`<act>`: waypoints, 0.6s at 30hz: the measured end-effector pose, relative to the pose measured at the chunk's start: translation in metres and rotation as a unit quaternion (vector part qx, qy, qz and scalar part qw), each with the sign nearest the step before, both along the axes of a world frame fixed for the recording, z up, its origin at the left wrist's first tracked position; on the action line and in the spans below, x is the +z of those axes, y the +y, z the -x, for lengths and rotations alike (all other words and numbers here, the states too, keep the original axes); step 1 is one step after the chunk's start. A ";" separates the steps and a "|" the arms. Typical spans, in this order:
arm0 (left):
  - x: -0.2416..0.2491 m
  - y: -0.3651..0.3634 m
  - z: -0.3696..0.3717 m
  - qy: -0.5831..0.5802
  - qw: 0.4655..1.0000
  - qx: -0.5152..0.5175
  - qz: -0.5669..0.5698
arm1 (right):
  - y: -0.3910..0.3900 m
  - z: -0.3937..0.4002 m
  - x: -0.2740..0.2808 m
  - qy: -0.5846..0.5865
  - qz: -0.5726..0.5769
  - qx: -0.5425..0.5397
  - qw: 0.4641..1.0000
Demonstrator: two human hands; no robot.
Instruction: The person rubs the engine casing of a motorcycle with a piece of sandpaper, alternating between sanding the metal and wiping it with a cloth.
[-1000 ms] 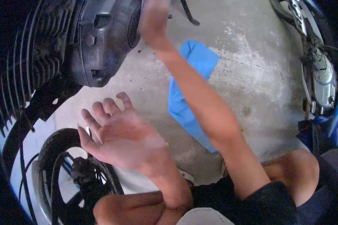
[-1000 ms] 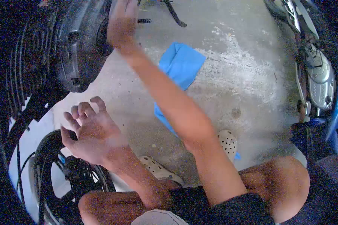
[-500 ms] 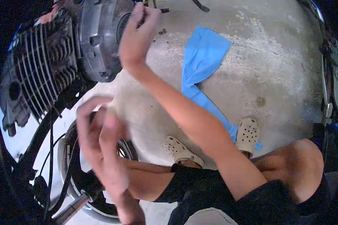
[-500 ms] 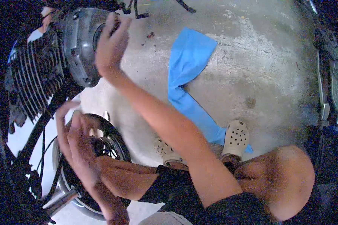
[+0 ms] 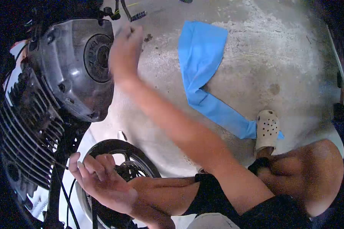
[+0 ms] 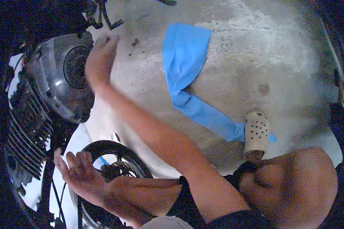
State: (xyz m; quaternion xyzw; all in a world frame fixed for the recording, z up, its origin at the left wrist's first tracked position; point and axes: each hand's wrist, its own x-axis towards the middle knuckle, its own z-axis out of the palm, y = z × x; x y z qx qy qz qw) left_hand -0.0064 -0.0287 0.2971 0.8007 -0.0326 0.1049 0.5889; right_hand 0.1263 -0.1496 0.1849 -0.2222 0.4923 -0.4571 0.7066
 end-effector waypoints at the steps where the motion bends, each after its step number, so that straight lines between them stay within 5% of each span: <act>1: -0.001 0.002 -0.003 0.010 1.000 0.004 0.023 | -0.014 -0.011 -0.011 -0.038 0.030 -0.006 0.999; 3: -0.005 -0.018 -0.007 -0.050 0.987 0.151 0.009 | -0.009 -0.010 -0.012 -0.079 0.075 -0.033 0.994; 7: 0.000 -0.002 -0.029 -0.030 0.993 0.091 0.073 | 0.022 0.010 -0.009 -0.107 -0.009 -0.004 0.994; 10: -0.012 -0.037 -0.023 -0.063 0.978 0.184 0.073 | -0.016 -0.017 -0.042 -0.135 0.093 0.019 0.986; 15: -0.018 -0.018 -0.028 -0.035 0.996 0.060 0.062 | 0.018 0.031 -0.025 -0.182 0.054 0.054 0.980; 17: -0.018 -0.027 -0.028 -0.019 0.998 0.057 0.019 | 0.012 0.034 -0.030 -0.102 0.236 0.008 0.966; 18: -0.018 -0.018 -0.031 -0.013 0.999 0.037 0.015 | 0.000 0.030 -0.027 -0.150 0.219 0.031 0.963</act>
